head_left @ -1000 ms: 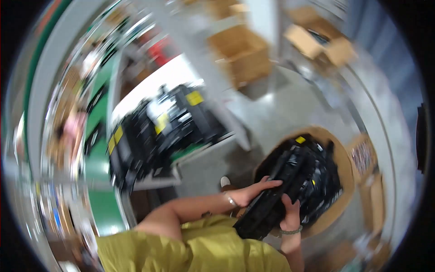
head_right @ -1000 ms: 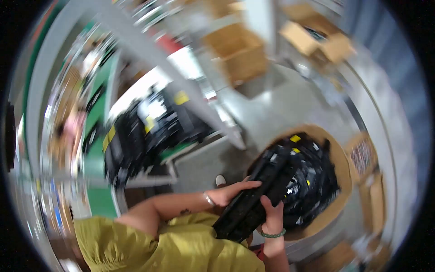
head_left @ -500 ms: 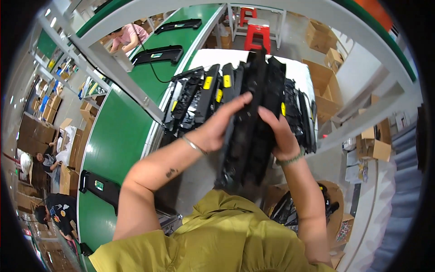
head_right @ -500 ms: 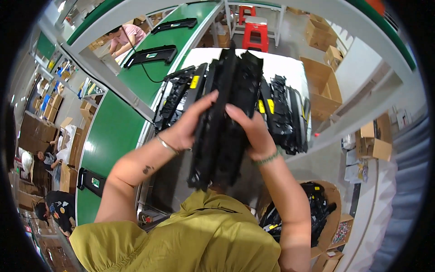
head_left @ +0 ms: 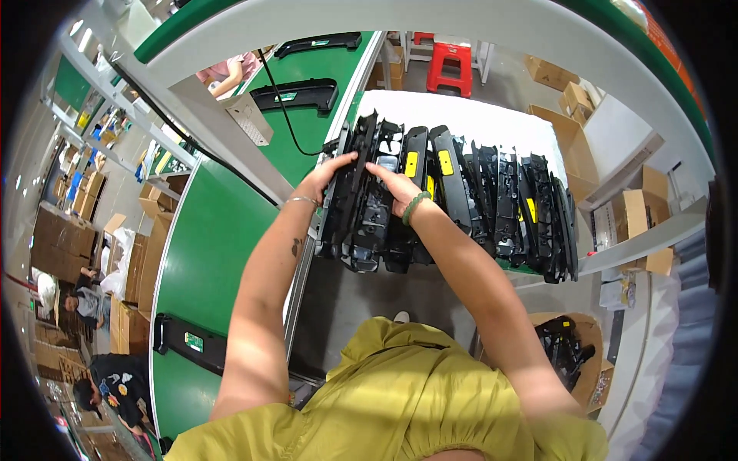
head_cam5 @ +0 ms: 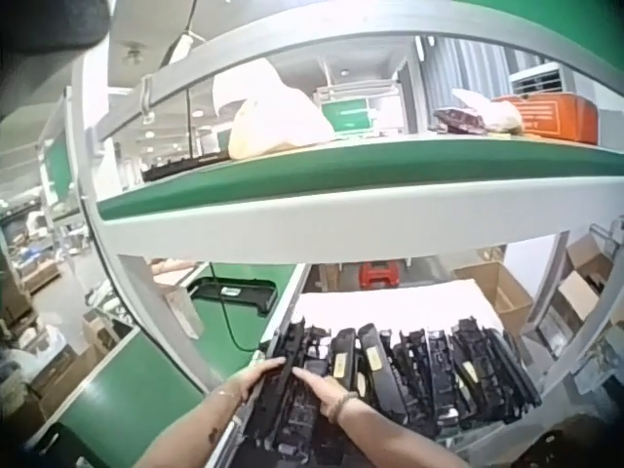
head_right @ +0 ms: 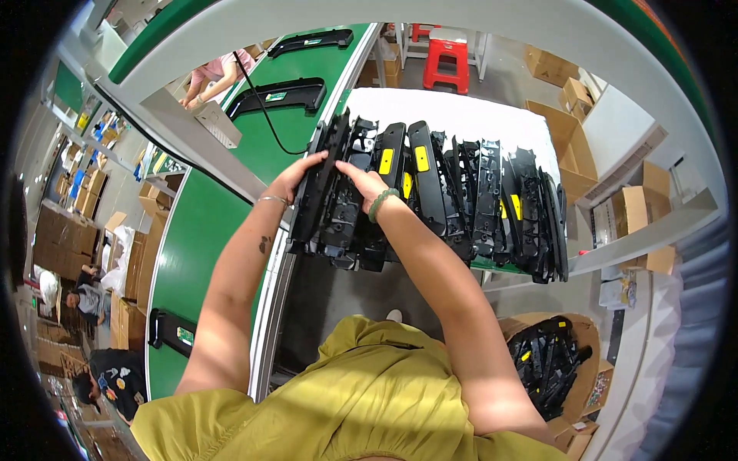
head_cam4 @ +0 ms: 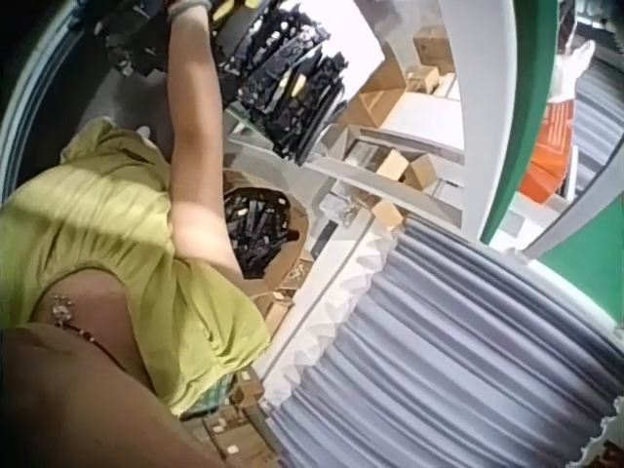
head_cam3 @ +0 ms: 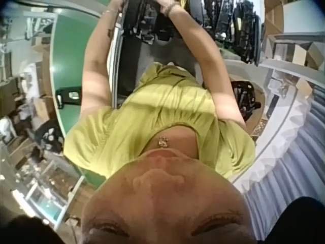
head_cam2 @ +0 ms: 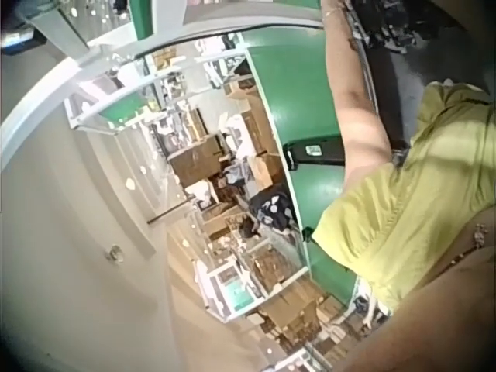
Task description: Moving black plastic components from a bulk bin and stacking them neatly on a workbench.
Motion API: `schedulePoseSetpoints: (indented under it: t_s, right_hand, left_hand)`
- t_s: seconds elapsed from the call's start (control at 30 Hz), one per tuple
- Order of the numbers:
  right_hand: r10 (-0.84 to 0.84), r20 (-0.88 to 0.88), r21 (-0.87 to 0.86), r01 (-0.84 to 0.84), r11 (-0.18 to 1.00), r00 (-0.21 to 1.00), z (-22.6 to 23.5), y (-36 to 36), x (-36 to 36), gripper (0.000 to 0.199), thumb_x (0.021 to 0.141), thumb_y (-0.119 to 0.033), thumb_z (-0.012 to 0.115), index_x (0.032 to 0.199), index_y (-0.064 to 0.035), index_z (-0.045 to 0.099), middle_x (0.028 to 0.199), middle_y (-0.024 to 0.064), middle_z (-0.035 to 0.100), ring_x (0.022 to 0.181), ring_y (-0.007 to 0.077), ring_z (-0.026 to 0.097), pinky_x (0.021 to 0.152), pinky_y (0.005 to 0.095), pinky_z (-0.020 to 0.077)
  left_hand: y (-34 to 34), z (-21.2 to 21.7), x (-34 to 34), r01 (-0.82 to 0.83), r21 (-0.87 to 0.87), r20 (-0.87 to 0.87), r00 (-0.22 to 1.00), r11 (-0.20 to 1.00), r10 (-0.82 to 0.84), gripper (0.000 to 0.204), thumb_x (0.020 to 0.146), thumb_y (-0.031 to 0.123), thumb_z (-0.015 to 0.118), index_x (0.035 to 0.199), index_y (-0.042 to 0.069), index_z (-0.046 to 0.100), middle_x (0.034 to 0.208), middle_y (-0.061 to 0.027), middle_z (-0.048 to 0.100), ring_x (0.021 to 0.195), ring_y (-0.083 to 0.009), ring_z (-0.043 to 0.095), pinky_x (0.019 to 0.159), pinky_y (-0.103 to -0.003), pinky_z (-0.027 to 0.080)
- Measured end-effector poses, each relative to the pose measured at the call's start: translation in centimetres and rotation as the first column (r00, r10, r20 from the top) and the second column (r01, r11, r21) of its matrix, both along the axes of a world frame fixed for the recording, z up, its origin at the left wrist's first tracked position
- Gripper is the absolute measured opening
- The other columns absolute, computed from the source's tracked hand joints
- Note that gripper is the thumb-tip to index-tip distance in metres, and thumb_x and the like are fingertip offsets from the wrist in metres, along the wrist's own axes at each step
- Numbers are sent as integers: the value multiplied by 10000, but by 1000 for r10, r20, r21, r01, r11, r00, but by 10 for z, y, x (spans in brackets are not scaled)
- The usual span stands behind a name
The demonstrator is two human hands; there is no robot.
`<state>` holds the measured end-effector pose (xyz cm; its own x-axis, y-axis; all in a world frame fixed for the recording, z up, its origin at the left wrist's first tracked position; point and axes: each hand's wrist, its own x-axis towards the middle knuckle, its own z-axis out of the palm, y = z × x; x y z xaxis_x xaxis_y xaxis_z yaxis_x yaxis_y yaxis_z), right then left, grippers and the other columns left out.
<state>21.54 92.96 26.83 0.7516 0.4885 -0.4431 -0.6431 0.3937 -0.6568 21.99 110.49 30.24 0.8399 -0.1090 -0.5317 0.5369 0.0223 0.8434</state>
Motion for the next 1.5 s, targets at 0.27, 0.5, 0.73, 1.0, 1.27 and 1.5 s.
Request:
schedulePoseSetpoints:
  t_s: [0.27, 0.5, 0.73, 1.0, 1.27, 1.5]
  right_hand:
    - [201, 428, -836, 302, 458, 881, 7, 13, -15, 677, 745, -103, 531, 1285, 123, 191, 1142, 317, 457, 1047, 402, 490, 886, 422, 405]
    - [514, 684, -656, 745, 123, 518, 1, 18, -33, 459, 731, -53, 523, 1156, 88, 424, 1306, 253, 311, 1243, 379, 270, 1007, 407, 274]
    - [527, 773, -520, 829, 206, 354, -3, -10, -50, 328, 735, -119, 543, 1041, 0, 543, 1246, 211, 394, 1207, 372, 306, 982, 449, 277]
    - [145, 887, -447, 738, 505, 438, -16, -127, -181, 229, 764, -106, 560, 981, -35, 580, 965, 125, 590, 873, 296, 575, 769, 377, 469]
    - [-407, 434, -845, 520, 126, 804, -118, -224, -397, 188, 727, -100, 527, 881, -44, 621, 767, 137, 631, 732, 298, 611, 657, 375, 490]
    - [-750, 316, -838, 542, 67, 581, -175, -233, -477, 201, 753, -149, 532, 907, -48, 615, 776, 150, 631, 726, 303, 614, 674, 385, 494]
  left_hand:
    - [12, -52, -3, -90, 473, 124, 992, 876, 35, 716, 759, 388, 592, 1295, -10, 332, 1228, -172, 474, 1087, -266, 488, 926, -356, 370]
    - [19, -77, 17, -94, 783, 230, 962, 615, -145, 744, 839, 452, 422, 1359, -18, 174, 1334, -274, 314, 1253, -362, 306, 1020, -420, 242]
    - [11, -60, 7, -99, 724, 242, 963, 683, -117, 816, 853, 520, 353, 1358, -59, 79, 1318, -315, 306, 1262, -383, 282, 1030, -356, 248]
    - [-21, -29, -30, -373, 735, 626, 695, 566, -354, 499, 846, 290, 551, 1214, -21, 423, 1191, -190, 465, 1127, -308, 413, 968, -369, 303]
    - [-281, 104, -197, 752, 340, 920, -141, 564, -366, 38, 690, 45, 539, 670, 53, 508, 778, -146, 576, 775, -274, 568, 723, -386, 473]
    - [-432, 145, -298, 819, 542, 819, -463, 190, -339, 83, 771, 175, 540, 800, 98, 541, 845, -55, 551, 804, -202, 522, 692, -364, 459]
